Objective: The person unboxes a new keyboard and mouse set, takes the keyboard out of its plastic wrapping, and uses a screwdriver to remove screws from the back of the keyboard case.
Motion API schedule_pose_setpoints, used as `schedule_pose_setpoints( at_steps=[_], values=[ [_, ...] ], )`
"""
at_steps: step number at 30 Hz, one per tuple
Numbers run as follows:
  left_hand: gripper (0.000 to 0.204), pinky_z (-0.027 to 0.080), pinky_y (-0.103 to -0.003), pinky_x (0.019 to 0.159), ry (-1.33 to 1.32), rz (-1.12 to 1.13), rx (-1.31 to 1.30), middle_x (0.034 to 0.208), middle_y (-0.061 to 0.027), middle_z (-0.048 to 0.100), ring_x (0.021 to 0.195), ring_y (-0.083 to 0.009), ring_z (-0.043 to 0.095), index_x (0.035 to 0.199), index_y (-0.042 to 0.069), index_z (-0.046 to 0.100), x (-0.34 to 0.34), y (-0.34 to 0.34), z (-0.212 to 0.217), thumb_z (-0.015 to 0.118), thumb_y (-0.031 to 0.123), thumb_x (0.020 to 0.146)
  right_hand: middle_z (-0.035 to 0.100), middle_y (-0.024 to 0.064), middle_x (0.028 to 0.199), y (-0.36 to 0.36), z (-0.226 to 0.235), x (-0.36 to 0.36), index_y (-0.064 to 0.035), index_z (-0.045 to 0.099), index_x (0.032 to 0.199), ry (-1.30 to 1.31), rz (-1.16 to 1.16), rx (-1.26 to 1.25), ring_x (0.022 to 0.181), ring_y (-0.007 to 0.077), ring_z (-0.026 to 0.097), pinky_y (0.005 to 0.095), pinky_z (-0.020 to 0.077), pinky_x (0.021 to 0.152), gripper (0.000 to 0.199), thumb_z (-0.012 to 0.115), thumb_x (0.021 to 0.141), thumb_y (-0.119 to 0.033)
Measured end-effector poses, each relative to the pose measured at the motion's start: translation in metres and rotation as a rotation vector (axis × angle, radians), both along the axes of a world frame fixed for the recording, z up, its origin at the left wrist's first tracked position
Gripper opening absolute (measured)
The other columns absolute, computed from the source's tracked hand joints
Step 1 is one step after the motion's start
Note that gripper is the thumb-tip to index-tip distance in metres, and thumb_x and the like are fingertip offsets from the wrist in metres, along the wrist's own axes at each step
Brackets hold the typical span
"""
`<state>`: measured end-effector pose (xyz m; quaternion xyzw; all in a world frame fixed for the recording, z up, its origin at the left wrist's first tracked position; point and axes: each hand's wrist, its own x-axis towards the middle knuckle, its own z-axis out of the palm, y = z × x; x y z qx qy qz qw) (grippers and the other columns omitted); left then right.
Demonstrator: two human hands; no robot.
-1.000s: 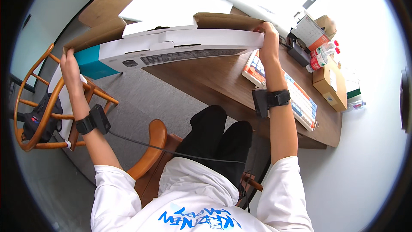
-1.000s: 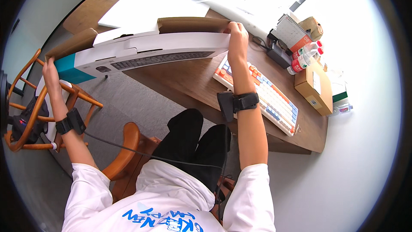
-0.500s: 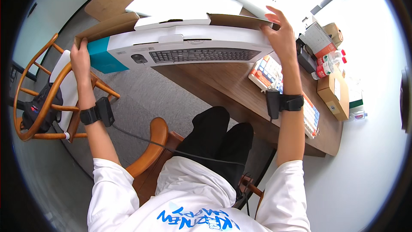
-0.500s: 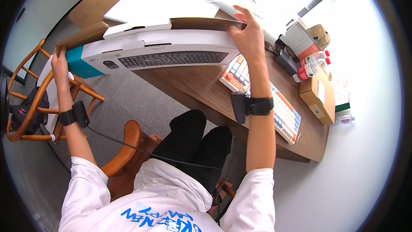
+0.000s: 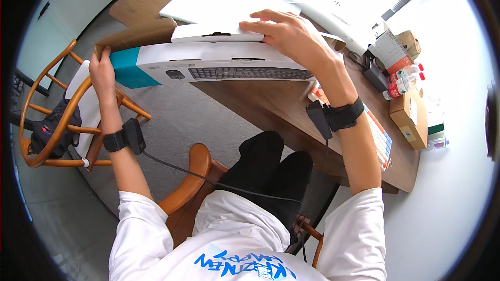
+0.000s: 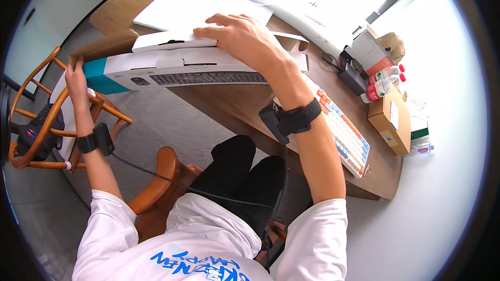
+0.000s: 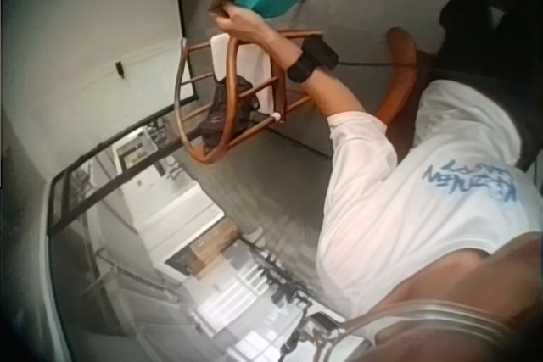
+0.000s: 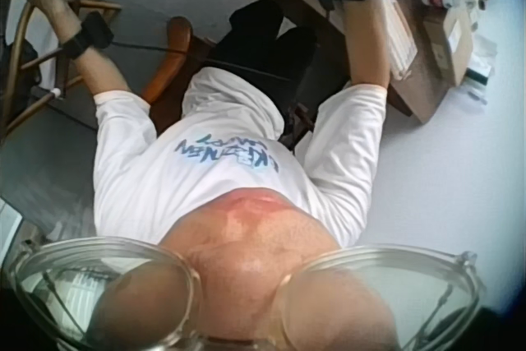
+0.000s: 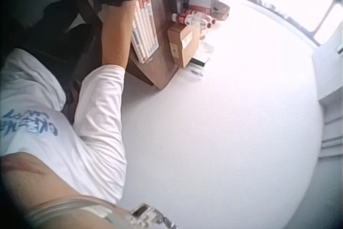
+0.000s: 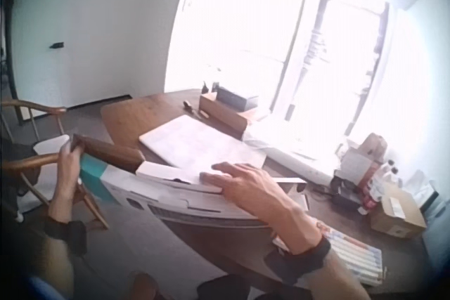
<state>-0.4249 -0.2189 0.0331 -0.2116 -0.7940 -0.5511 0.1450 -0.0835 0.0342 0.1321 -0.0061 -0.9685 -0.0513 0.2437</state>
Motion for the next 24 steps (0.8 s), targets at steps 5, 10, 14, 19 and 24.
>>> schedule_pose_setpoints(
  at_steps=[5,10,14,19,24],
  values=[
    [0.042,0.045,-0.038,0.095,-0.028,-0.02,0.025,0.114,-0.0215,0.069,0.107,-0.0355,0.064,0.119,-0.003,0.066,0.001,-0.004,0.002,0.053,0.031,0.097,0.07,0.0072,0.115,0.0,-0.008,0.003,-0.0214,0.069,0.125,0.052,0.059,-0.259,0.088,0.0259,0.07,0.0332,0.0601,0.081,0.039,0.067,0.089,-0.007],
    [0.043,0.044,-0.037,0.096,-0.031,-0.052,0.044,0.116,-0.0216,0.068,0.109,-0.0362,0.062,0.12,-0.002,0.065,0.005,-0.006,0.007,0.05,0.032,0.098,0.071,0.009,0.108,-0.008,-0.009,-0.001,-0.0096,0.069,0.122,0.055,0.059,-0.329,0.09,0.025,0.068,0.0349,0.0558,0.08,0.031,0.06,0.092,-0.005],
    [0.046,0.043,-0.037,0.096,-0.009,-0.038,0.107,0.115,-0.0218,0.068,0.11,-0.036,0.062,0.121,-0.002,0.064,0.012,0.001,0.008,0.049,0.036,0.1,0.069,0.0098,0.115,-0.01,-0.01,0.008,-0.0099,0.069,0.123,0.042,0.065,-0.303,0.095,0.0259,0.066,0.034,0.0549,0.084,0.037,0.059,0.088,0.0],
    [0.048,0.046,-0.038,0.092,0.036,-0.027,0.031,0.112,-0.0227,0.069,0.104,-0.0382,0.064,0.12,-0.001,0.064,0.014,0.015,0.006,0.048,0.04,0.101,0.069,0.0126,0.113,-0.009,-0.005,0.021,-0.0074,0.068,0.121,0.027,0.033,-0.359,0.107,0.0306,0.062,0.0428,0.0479,0.097,0.034,0.064,0.088,-0.01],
    [0.05,0.047,-0.039,0.093,0.065,0.005,-0.037,0.112,-0.0234,0.069,0.107,-0.038,0.064,0.123,0.0,0.063,-0.008,0.0,-0.005,0.047,0.042,0.103,0.063,0.012,0.13,0.001,0.002,0.044,-0.0126,0.064,0.131,0.079,-0.044,-0.157,0.122,0.0301,0.056,0.0479,0.0378,0.109,0.042,0.068,0.089,-0.019]
  ],
)
